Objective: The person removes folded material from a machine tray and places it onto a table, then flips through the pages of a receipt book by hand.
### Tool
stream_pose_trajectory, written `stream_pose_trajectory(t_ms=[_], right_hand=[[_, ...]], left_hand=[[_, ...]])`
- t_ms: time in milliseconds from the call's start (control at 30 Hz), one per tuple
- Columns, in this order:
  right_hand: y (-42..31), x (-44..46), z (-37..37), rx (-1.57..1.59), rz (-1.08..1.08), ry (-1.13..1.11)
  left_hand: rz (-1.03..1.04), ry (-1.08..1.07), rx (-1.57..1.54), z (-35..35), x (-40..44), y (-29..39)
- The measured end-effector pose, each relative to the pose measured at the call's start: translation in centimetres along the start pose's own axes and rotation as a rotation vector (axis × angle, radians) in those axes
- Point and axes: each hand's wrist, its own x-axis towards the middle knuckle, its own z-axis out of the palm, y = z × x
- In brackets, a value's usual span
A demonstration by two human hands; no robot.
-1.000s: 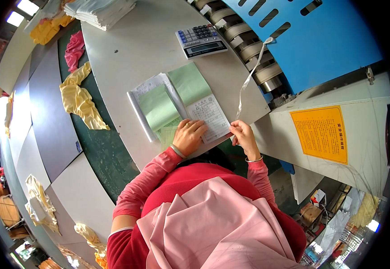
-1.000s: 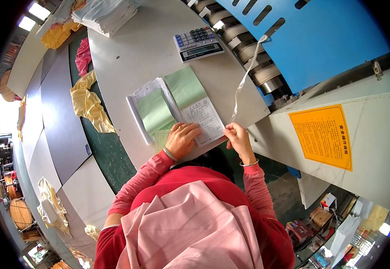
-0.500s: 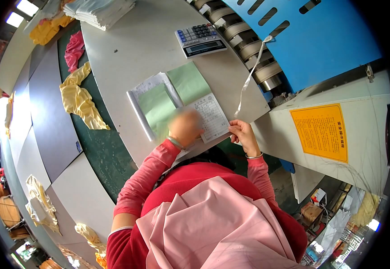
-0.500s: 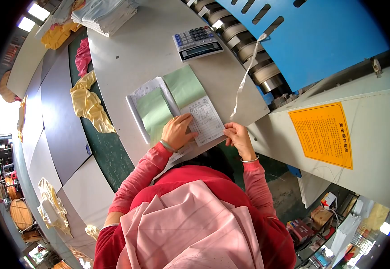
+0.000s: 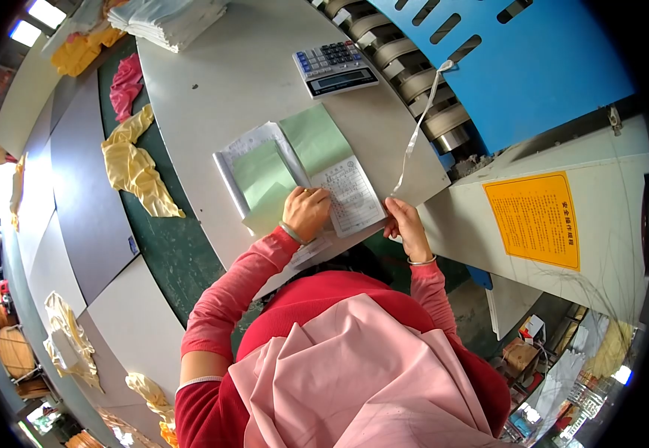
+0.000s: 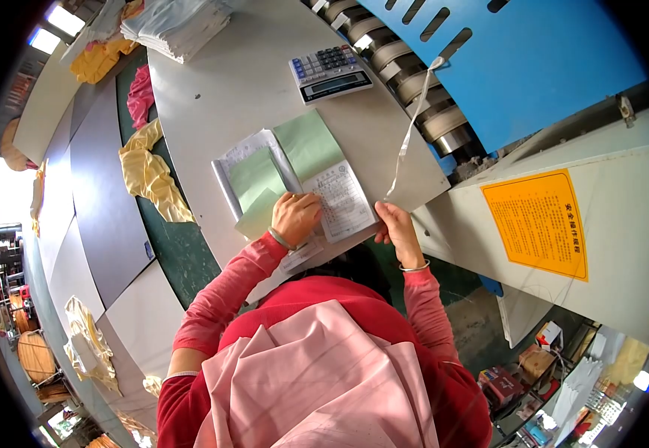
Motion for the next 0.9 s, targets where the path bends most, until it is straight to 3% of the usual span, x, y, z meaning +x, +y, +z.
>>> stream_pose_trajectory(t_ms=[133,300,400,433,633,733,833,900], right_hand=[[-0.9,-0.6,0.5,0.054,0.040,0.058],[-0.6,-0.7,0.4,0.030,0.011,0.031],[-0.5,-0.5,0.3,-0.008,0.009,-0.003],[-0.3,-0.5,0.3,-0.003,0.007,-0.016],[-0.2,-0.4,0.2,0.020,-0.022,-0.056],[-0.1,-0.2,0.0,0.034,-0.029,-0.068],[0.3,0.1,-0.2,0.080,-0.021,-0.082],[0.3,0.1,-0.2,0.107,-0.015,-0.086]], left_hand=[[-0.104,-0.029,-0.010,-0.8,1.3,0.1],[-0.503,0.108,-0.634,-2.8,3.3,-2.2],[-0.583,0.049,-0.682,-3.2,4.1,-4.2],[-0.711,-0.061,-0.640,-3.9,4.5,-4.3],[-0.923,-0.148,-1.116,-3.5,4.7,-5.2],[-1.034,-0.079,-1.400,-3.3,4.6,-5.4],[-1.093,0.151,-1.489,-2.9,4.2,-4.5],[-0.911,0.267,-1.218,-2.7,3.5,-3.3]])
